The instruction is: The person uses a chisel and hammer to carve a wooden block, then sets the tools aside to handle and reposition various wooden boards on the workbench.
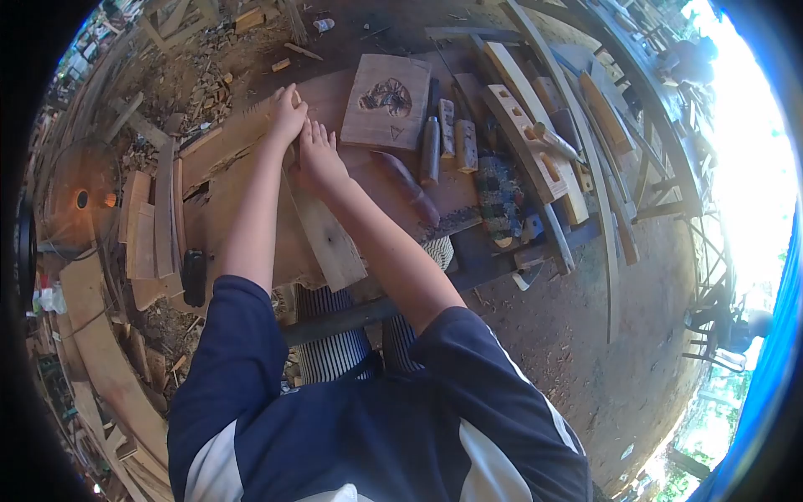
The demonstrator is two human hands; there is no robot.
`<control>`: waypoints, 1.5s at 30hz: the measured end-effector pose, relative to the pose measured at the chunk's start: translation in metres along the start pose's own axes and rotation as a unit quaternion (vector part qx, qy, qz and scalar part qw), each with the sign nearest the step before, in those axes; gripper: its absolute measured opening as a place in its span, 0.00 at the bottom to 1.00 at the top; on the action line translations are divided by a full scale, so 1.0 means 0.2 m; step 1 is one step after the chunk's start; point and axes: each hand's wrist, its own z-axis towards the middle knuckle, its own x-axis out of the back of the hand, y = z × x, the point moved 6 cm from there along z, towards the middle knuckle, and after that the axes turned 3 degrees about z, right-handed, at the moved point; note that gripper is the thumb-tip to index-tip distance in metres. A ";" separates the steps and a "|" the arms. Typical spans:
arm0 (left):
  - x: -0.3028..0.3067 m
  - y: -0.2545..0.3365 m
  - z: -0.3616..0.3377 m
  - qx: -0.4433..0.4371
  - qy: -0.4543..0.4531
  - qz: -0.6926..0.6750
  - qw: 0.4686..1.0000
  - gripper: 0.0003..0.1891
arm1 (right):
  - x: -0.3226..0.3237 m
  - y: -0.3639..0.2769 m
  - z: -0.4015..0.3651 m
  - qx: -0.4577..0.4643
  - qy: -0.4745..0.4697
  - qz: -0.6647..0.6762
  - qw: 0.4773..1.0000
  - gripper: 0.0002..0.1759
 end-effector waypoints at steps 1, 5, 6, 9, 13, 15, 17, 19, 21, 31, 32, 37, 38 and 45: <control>0.01 -0.01 -0.01 0.001 0.003 0.001 1.000 0.27 | 0.00 -0.01 0.02 -0.018 -0.013 -0.001 1.000 0.51; 0.15 0.19 -0.45 -0.010 -0.002 -0.050 0.999 0.28 | 0.15 -0.14 -0.38 0.014 -0.031 0.022 0.999 0.50; 0.19 0.25 -0.61 0.002 -0.016 -0.032 0.999 0.30 | 0.18 -0.16 -0.53 0.015 -0.047 0.031 0.998 0.50; 0.20 0.32 -1.06 0.009 -0.010 -0.063 0.998 0.31 | 0.20 -0.20 -0.94 0.009 -0.077 0.051 0.996 0.50; 0.21 0.38 -1.26 0.050 -0.044 -0.020 0.998 0.31 | 0.19 -0.23 -1.12 -0.015 -0.098 0.030 0.995 0.48; 0.21 0.37 -1.24 0.047 -0.038 -0.017 0.998 0.31 | 0.18 -0.22 -1.11 -0.018 -0.094 0.021 0.995 0.48; 0.22 0.34 -1.16 0.041 -0.009 -0.057 0.998 0.30 | 0.17 -0.21 -1.02 -0.018 -0.086 0.029 0.996 0.49; 0.19 0.28 -1.03 0.030 -0.001 -0.057 0.998 0.30 | 0.13 -0.19 -0.90 -0.016 -0.089 0.021 0.996 0.50; 0.14 0.21 -0.84 0.014 0.014 -0.043 0.999 0.30 | 0.08 -0.14 -0.72 -0.010 -0.088 0.000 0.996 0.51; 0.02 -0.02 -0.15 0.013 0.043 -0.084 0.995 0.27 | -0.04 0.00 -0.10 0.001 0.013 0.006 1.000 0.49; 0.03 -0.01 -0.19 0.021 0.032 -0.094 0.995 0.28 | -0.04 -0.01 -0.14 0.005 0.030 0.007 1.000 0.49; 0.04 0.08 -0.40 0.001 0.031 -0.126 0.992 0.28 | -0.03 -0.02 -0.34 -0.002 0.018 -0.011 1.000 0.49; 0.04 0.10 -0.47 -0.002 0.030 -0.129 0.991 0.28 | -0.02 -0.04 -0.39 -0.008 0.007 -0.011 1.000 0.48; 0.15 0.31 -0.95 0.034 0.020 -0.105 0.994 0.27 | 0.12 -0.17 -0.86 -0.027 -0.061 -0.029 0.997 0.49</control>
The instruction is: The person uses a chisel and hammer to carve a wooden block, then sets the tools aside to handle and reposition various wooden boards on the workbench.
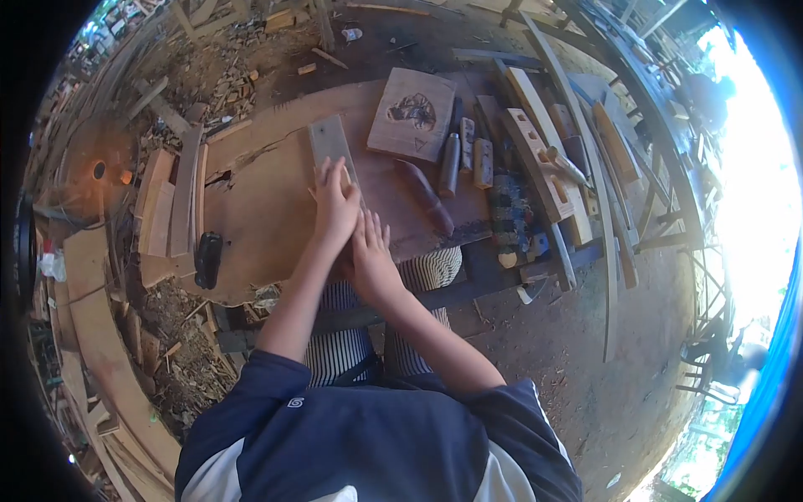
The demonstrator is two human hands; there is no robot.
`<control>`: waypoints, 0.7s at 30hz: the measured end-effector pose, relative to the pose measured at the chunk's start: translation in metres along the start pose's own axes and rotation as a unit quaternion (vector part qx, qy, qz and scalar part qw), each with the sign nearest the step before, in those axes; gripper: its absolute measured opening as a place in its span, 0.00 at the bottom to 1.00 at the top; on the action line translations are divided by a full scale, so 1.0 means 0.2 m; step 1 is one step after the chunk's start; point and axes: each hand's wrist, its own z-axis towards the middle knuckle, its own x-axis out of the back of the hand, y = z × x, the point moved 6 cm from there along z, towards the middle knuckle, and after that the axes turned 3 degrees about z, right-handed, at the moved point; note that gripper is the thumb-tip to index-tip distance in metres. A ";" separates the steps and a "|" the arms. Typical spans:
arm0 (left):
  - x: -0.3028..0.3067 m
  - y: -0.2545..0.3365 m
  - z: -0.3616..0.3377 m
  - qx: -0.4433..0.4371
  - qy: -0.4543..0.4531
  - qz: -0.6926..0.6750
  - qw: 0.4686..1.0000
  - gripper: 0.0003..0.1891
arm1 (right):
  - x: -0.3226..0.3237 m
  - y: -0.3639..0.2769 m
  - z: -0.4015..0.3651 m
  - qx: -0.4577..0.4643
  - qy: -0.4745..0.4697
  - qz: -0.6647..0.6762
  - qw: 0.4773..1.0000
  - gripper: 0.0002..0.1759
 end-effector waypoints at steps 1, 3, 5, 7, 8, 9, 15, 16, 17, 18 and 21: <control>0.02 0.04 -0.06 0.016 -0.013 0.014 1.000 0.26 | 0.02 -0.02 -0.07 -0.008 -0.004 0.028 1.000 0.48; 0.04 0.09 -0.13 0.022 -0.021 0.024 0.999 0.27 | 0.03 -0.04 -0.11 -0.012 -0.012 0.055 0.998 0.48; 0.02 0.06 -0.11 0.014 -0.024 0.012 1.000 0.27 | 0.03 -0.04 -0.11 -0.025 -0.008 0.061 0.998 0.47; 0.01 0.01 0.06 0.019 -0.014 0.024 0.999 0.27 | 0.02 -0.02 0.05 -0.004 -0.004 0.040 0.999 0.47; 0.00 -0.02 0.18 0.019 -0.006 0.035 0.999 0.27 | 0.02 -0.01 0.18 0.014 0.003 0.019 1.000 0.48; -0.02 -0.06 0.32 -0.011 0.008 0.046 0.999 0.27 | 0.00 0.02 0.31 0.016 0.022 0.008 1.000 0.47; -0.21 -0.42 0.96 -0.024 -0.004 -0.007 1.000 0.29 | -0.09 0.13 0.94 0.043 0.096 -0.016 0.994 0.42; -0.19 -0.39 0.94 -0.027 -0.002 0.013 1.000 0.28 | -0.08 0.11 0.91 0.046 0.091 -0.015 0.995 0.42; -0.18 -0.35 0.92 -0.032 -0.001 0.033 0.999 0.28 | -0.04 0.08 0.85 0.049 0.093 0.032 0.994 0.43; -0.12 -0.25 0.80 -0.035 0.024 0.045 0.998 0.28 | -0.01 0.06 0.76 0.052 0.096 0.079 0.991 0.43; 0.04 0.02 0.28 -0.051 0.039 -0.001 0.998 0.28 | 0.07 -0.01 0.30 0.058 0.073 0.126 0.988 0.51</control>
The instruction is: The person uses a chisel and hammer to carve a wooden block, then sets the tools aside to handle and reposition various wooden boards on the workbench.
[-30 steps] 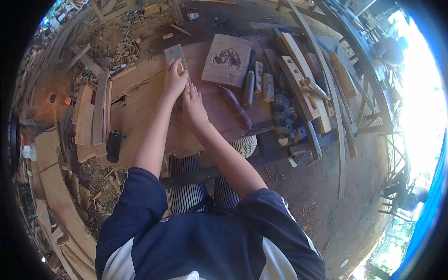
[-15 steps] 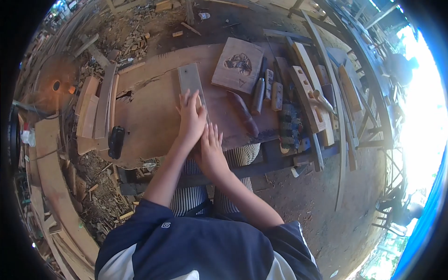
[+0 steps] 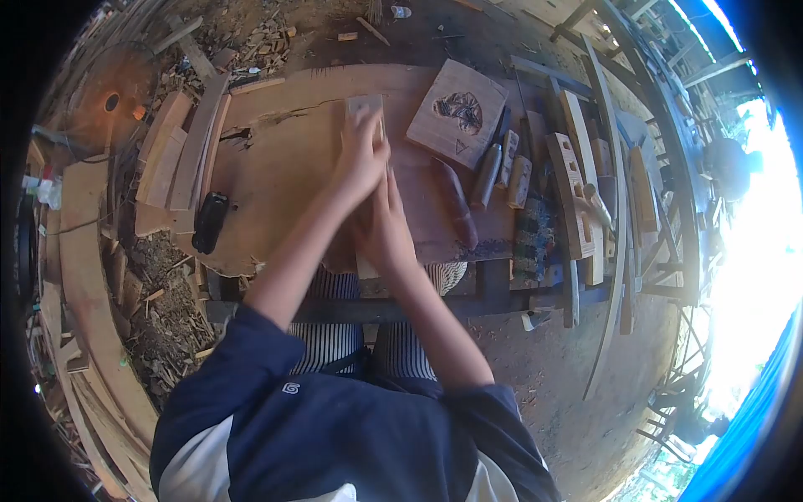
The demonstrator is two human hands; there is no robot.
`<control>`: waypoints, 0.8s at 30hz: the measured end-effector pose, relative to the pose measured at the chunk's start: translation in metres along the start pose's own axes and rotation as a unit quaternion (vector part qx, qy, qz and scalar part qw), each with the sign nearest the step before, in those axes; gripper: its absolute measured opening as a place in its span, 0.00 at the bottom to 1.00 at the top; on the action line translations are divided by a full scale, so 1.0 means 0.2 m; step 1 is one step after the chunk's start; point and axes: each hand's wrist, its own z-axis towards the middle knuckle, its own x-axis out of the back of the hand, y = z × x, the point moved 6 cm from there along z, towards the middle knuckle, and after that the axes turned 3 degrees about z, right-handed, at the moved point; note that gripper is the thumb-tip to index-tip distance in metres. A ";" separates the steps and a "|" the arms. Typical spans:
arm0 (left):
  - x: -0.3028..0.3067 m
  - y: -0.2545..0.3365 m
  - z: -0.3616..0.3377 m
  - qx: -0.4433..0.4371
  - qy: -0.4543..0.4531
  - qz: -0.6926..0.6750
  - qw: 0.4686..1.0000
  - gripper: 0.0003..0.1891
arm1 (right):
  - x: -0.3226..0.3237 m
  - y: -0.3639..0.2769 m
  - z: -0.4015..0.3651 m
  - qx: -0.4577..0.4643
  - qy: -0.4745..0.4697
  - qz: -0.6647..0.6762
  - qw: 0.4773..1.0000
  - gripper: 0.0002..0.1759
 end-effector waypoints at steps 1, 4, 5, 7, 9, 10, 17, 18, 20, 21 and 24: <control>0.04 0.07 -0.17 0.018 -0.013 -0.013 1.000 0.28 | 0.04 -0.06 -0.17 -0.039 -0.025 -0.005 0.999 0.52; 0.05 0.17 -0.58 0.041 -0.059 -0.033 0.997 0.28 | 0.08 -0.13 -0.56 -0.055 -0.065 -0.018 0.996 0.50; 0.07 0.21 -0.65 0.040 -0.068 -0.017 0.997 0.28 | 0.08 -0.14 -0.60 -0.050 -0.074 -0.011 0.996 0.50; 0.09 0.23 -0.68 0.066 -0.063 -0.063 0.994 0.28 | 0.10 -0.17 -0.64 -0.057 -0.074 -0.014 0.996 0.49; 0.09 0.19 -0.60 0.073 -0.047 -0.055 0.995 0.29 | 0.09 -0.15 -0.55 -0.048 -0.074 0.009 0.996 0.49; 0.08 0.16 -0.53 0.072 -0.033 -0.055 0.995 0.29 | 0.09 -0.14 -0.48 -0.039 -0.076 -0.015 0.996 0.49; -0.11 -0.25 0.40 0.068 0.003 -0.032 0.997 0.27 | -0.03 0.09 0.43 0.028 -0.014 -0.005 0.999 0.45; -0.11 -0.27 0.48 0.070 0.005 -0.031 0.997 0.27 | -0.05 0.10 0.52 0.031 -0.016 -0.004 0.999 0.45; -0.06 -0.29 0.56 0.115 0.025 -0.017 0.993 0.26 | -0.06 0.08 0.62 0.029 -0.029 0.026 0.999 0.45; -0.06 -0.29 0.54 0.117 0.026 -0.017 0.993 0.26 | -0.05 0.07 0.59 0.029 -0.031 0.026 0.999 0.45; 0.05 -0.13 0.31 0.068 0.075 -0.067 0.993 0.26 | 0.02 -0.03 0.34 0.046 -0.017 -0.016 0.999 0.46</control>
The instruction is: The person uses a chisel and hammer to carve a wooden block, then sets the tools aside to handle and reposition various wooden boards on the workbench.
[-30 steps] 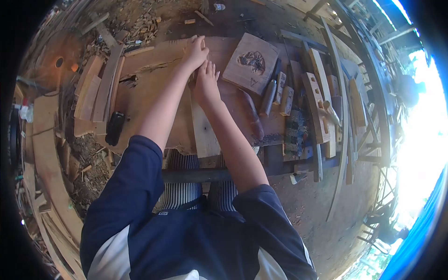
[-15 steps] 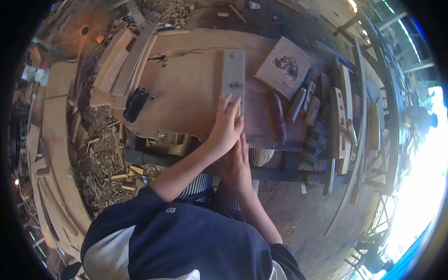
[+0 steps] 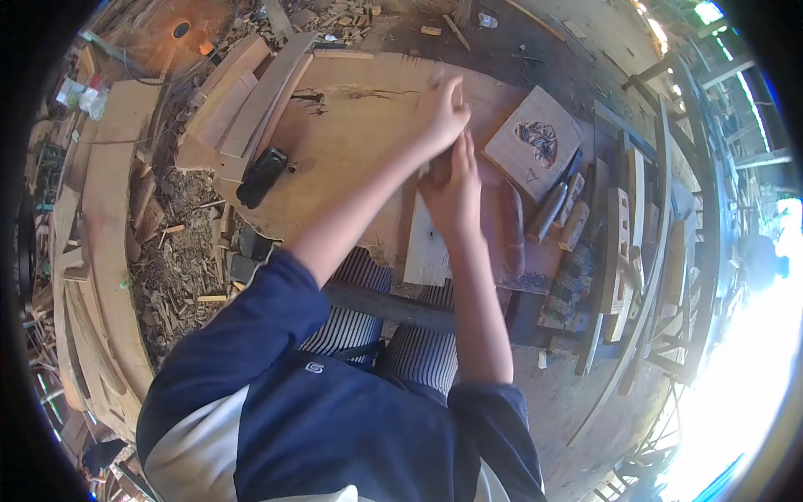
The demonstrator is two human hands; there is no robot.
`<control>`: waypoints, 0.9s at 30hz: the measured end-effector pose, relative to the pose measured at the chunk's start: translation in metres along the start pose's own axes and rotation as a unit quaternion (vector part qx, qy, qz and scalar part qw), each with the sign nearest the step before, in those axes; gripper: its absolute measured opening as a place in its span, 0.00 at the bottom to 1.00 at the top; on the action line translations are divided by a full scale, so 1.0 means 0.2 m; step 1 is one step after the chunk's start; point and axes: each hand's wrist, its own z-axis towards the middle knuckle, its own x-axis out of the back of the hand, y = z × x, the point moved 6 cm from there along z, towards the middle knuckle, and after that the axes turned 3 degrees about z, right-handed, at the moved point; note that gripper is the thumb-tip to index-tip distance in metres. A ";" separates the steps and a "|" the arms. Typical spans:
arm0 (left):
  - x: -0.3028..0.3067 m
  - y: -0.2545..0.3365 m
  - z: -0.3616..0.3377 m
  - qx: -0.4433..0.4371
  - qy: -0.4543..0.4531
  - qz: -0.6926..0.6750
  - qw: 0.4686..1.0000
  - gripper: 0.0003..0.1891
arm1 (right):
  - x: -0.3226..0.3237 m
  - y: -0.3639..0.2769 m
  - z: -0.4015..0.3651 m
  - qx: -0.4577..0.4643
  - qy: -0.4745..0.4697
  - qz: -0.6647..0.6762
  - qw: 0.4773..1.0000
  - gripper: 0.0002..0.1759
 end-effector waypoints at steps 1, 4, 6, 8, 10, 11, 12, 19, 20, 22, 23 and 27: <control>0.07 0.08 -0.15 -0.001 0.001 -0.014 1.000 0.26 | 0.01 -0.04 -0.13 -0.003 0.005 -0.001 1.000 0.47; 0.18 0.19 -0.59 -0.027 -0.036 -0.005 0.999 0.26 | 0.05 -0.21 -0.54 -0.018 -0.010 0.003 1.000 0.48; 0.23 0.25 -0.82 -0.030 -0.069 -0.005 0.997 0.25 | 0.06 -0.28 -0.77 -0.062 -0.031 -0.005 0.998 0.48; 0.25 0.25 -0.97 0.008 -0.109 -0.013 0.994 0.26 | 0.06 -0.29 -0.93 -0.097 -0.044 0.020 0.994 0.49; 0.24 0.24 -0.98 0.023 -0.118 -0.020 0.993 0.25 | 0.05 -0.27 -0.98 -0.113 -0.043 0.034 0.992 0.49; 0.23 0.23 -0.98 0.041 -0.119 -0.019 0.992 0.25 | 0.04 -0.25 -0.96 -0.124 -0.046 0.038 0.991 0.49; 0.21 0.20 -0.95 0.019 -0.104 0.003 0.994 0.25 | 0.03 -0.22 -0.92 -0.132 -0.046 0.065 0.988 0.50; 0.02 0.00 -0.37 -0.019 -0.085 0.029 0.996 0.24 | -0.02 0.00 -0.39 -0.093 -0.003 0.084 0.992 0.49; -0.02 -0.03 -0.27 -0.031 -0.088 0.041 0.995 0.25 | -0.03 0.03 -0.29 -0.073 0.015 0.074 0.994 0.49; -0.09 -0.14 -0.07 -0.051 -0.092 0.048 0.993 0.24 | -0.03 0.08 -0.12 -0.043 0.037 0.072 0.996 0.47; -0.12 -0.18 -0.02 -0.057 -0.102 0.041 0.992 0.24 | -0.03 0.09 -0.07 -0.036 0.043 0.074 0.996 0.47; -0.10 -0.08 -0.04 -0.067 -0.063 0.038 0.995 0.24 | 0.03 0.05 -0.11 -0.025 0.063 0.071 0.995 0.46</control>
